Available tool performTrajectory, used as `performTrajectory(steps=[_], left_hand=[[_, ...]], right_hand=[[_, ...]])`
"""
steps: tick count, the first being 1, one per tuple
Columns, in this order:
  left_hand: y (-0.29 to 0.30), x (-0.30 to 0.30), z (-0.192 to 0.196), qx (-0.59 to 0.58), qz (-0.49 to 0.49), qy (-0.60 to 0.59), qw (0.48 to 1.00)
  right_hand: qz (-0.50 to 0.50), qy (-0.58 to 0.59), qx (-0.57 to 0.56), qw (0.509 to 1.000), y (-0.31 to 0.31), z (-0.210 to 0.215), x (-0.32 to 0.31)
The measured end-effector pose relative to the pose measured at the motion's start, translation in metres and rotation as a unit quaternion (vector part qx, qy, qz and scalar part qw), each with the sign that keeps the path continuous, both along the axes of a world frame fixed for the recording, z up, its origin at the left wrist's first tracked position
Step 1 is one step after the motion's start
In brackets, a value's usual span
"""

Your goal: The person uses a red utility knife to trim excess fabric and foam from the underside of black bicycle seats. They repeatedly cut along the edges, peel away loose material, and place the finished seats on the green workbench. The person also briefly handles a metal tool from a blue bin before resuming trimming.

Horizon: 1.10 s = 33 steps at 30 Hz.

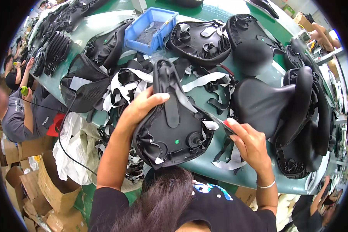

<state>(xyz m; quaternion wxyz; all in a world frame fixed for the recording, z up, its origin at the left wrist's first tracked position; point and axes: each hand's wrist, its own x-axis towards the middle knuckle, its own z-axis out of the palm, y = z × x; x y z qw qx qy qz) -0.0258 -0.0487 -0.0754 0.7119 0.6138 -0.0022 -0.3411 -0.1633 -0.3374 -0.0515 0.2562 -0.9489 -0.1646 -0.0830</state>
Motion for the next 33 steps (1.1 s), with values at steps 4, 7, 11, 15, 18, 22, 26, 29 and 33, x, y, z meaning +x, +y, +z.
performTrajectory(steps=[4, 7, 11, 15, 18, 22, 26, 29, 33], left_hand=[[-0.022, 0.020, 0.020, 0.045, -0.084, -0.035, 0.995], [-0.017, 0.024, 0.015, 0.070, -0.077, -0.039, 0.994], [-0.005, 0.003, -0.003, 0.043, 0.013, -0.006, 0.999], [0.006, -0.034, -0.021, 0.045, 0.117, -0.008, 0.992], [0.013, -0.056, -0.033, -0.003, 0.192, -0.023, 0.981], [0.004, -0.052, -0.014, 0.390, 0.219, -0.452, 0.772], [-0.054, -0.049, 0.024, 0.323, -0.071, -0.614, 0.716], [-0.071, -0.046, -0.001, 0.336, -0.129, -0.649, 0.670], [-0.051, -0.041, -0.011, 0.233, -0.205, -0.559, 0.769]], right_hand=[[0.061, -0.030, -0.171, 0.983, -0.008, 0.009, 0.021], [0.036, 0.043, -0.224, 0.973, 0.000, 0.012, 0.002], [-0.055, 0.113, -0.136, 0.983, 0.034, -0.017, -0.047], [-0.123, 0.163, -0.068, 0.977, 0.058, -0.020, -0.086], [-0.115, 0.136, -0.061, 0.982, 0.053, -0.019, -0.088], [-0.192, 0.131, 0.215, 0.949, 0.033, -0.001, -0.065], [-0.225, 0.045, 0.207, 0.951, 0.027, -0.001, -0.057], [-0.200, 0.044, 0.184, 0.961, 0.033, 0.001, -0.055], [-0.144, 0.005, 0.064, 0.988, 0.023, -0.008, -0.047]])
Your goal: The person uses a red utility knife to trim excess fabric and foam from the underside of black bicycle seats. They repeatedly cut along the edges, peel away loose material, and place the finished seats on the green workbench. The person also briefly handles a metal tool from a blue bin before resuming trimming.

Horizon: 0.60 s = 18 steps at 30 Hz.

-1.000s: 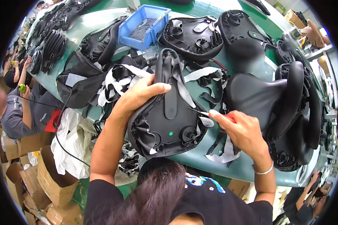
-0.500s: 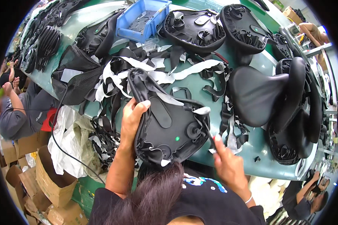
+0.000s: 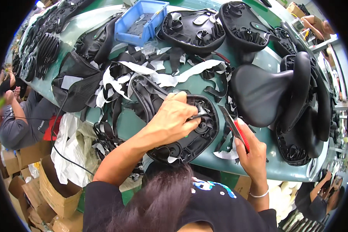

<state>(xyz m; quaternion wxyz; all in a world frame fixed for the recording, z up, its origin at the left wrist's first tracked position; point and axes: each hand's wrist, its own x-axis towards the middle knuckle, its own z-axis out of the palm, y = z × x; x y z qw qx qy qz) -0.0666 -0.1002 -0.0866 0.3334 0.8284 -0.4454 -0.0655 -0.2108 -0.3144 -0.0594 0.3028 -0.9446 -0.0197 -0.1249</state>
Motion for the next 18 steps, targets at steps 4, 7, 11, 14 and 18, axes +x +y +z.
performTrajectory(steps=[4, 7, 11, 14, 18], left_hand=[[0.004, 0.004, 0.010, -0.053, -0.006, 0.145, 0.988], [0.008, 0.007, 0.012, -0.130, 0.057, 0.356, 0.924], [0.045, 0.046, 0.009, -0.696, 0.154, 0.482, 0.509], [0.022, 0.018, 0.021, -0.405, 0.067, 0.532, 0.741], [-0.009, 0.004, 0.028, 0.053, 0.092, 0.006, 0.994]], right_hand=[[0.073, 0.054, -0.126, 0.988, 0.005, 0.015, 0.024], [0.104, 0.091, -0.240, 0.961, 0.006, 0.014, 0.027], [-0.005, 0.117, -0.194, 0.974, 0.023, -0.003, -0.029], [-0.018, 0.105, -0.097, 0.990, 0.023, -0.010, -0.031], [0.033, 0.131, -0.019, 0.991, 0.004, 0.014, -0.001]])
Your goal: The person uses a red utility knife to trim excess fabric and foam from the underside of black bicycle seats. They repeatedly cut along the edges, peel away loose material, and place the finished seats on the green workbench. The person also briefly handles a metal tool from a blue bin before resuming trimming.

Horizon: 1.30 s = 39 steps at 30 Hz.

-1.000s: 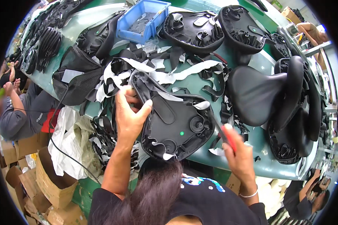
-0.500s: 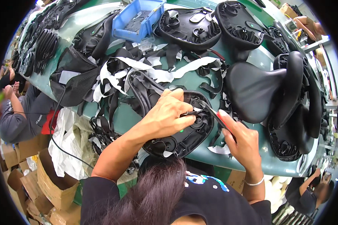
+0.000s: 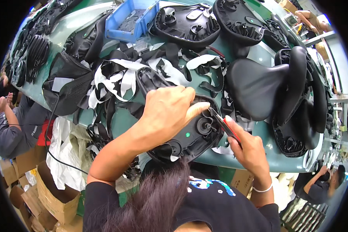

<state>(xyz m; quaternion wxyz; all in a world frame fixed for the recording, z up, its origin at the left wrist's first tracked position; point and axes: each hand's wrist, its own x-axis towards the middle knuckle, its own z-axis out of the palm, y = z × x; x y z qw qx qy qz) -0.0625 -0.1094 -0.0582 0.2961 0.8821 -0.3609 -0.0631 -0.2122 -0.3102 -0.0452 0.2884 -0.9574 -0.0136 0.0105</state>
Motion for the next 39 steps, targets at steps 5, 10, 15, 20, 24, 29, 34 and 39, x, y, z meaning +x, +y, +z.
performTrajectory(steps=[5, 10, 15, 20, 24, 29, 34, 39], left_hand=[[-0.028, -0.008, -0.015, 0.047, -0.096, -0.174, 0.979], [-0.026, -0.004, -0.023, 0.005, -0.144, -0.082, 0.986], [-0.021, -0.003, -0.019, -0.106, -0.114, 0.058, 0.986], [-0.014, -0.005, -0.016, -0.162, -0.101, 0.131, 0.973], [-0.015, -0.004, -0.018, -0.169, -0.146, 0.087, 0.971], [-0.011, 0.004, -0.021, -0.152, -0.188, 0.151, 0.959], [-0.011, 0.008, -0.022, -0.164, -0.186, 0.139, 0.959], [-0.011, 0.002, -0.020, -0.278, -0.008, 0.263, 0.924]], right_hand=[[-0.062, 0.092, 0.099, 0.989, -0.002, 0.012, 0.003], [-0.028, 0.010, -0.097, 0.995, 0.013, 0.002, -0.009], [-0.029, -0.008, -0.180, 0.983, 0.025, -0.013, -0.033], [-0.064, -0.019, -0.112, 0.991, 0.031, -0.016, -0.046], [-0.042, -0.047, -0.014, 0.998, 0.013, -0.015, -0.016], [0.002, -0.054, -0.077, 0.996, 0.001, -0.011, -0.007], [0.053, -0.056, -0.148, 0.986, -0.001, -0.001, 0.005], [0.014, -0.021, -0.151, 0.988, 0.006, -0.010, -0.026]])
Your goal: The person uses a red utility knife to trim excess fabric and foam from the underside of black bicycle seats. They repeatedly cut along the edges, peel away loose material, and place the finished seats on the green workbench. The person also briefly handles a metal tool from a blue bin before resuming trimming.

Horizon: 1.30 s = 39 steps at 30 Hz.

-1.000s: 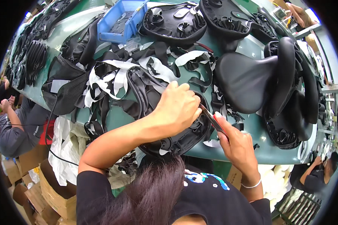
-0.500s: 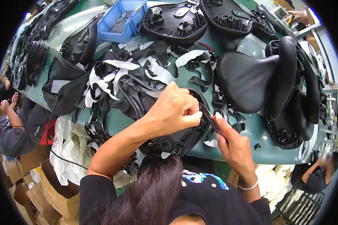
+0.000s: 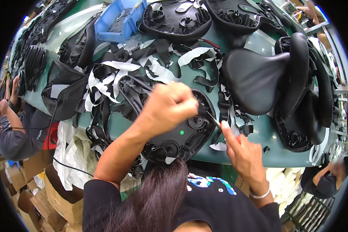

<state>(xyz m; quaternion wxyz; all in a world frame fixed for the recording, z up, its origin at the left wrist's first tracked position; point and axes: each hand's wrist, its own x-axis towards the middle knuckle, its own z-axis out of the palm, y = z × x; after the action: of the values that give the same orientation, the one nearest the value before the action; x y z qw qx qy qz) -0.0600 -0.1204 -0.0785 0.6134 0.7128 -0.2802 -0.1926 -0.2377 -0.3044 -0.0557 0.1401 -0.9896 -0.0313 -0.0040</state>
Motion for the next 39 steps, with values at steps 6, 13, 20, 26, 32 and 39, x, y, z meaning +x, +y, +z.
performTrajectory(steps=[6, 13, 20, 26, 32, 39], left_hand=[[-0.009, 0.000, 0.008, -0.089, -0.049, -0.199, 0.975], [-0.018, 0.023, 0.010, -0.296, 0.003, 0.209, 0.932], [-0.005, 0.019, 0.029, -0.037, 0.059, -0.220, 0.973], [-0.022, 0.055, -0.005, 0.079, 0.217, -0.361, 0.903], [0.012, 0.066, -0.006, -0.148, 0.183, 0.101, 0.967], [0.057, -0.016, 0.000, -0.196, 0.084, 0.098, 0.972]], right_hand=[[-0.068, -0.002, 0.015, 0.998, 0.016, -0.008, 0.007], [-0.054, -0.009, -0.010, 0.998, 0.014, -0.015, 0.019], [-0.105, 0.018, 0.093, 0.990, 0.023, -0.003, 0.036], [-0.087, -0.016, 0.018, 0.996, 0.028, 0.001, 0.047], [-0.033, -0.022, -0.092, 0.995, 0.009, 0.007, 0.046], [0.238, 0.034, -0.046, 0.969, -0.048, 0.038, 0.149]])
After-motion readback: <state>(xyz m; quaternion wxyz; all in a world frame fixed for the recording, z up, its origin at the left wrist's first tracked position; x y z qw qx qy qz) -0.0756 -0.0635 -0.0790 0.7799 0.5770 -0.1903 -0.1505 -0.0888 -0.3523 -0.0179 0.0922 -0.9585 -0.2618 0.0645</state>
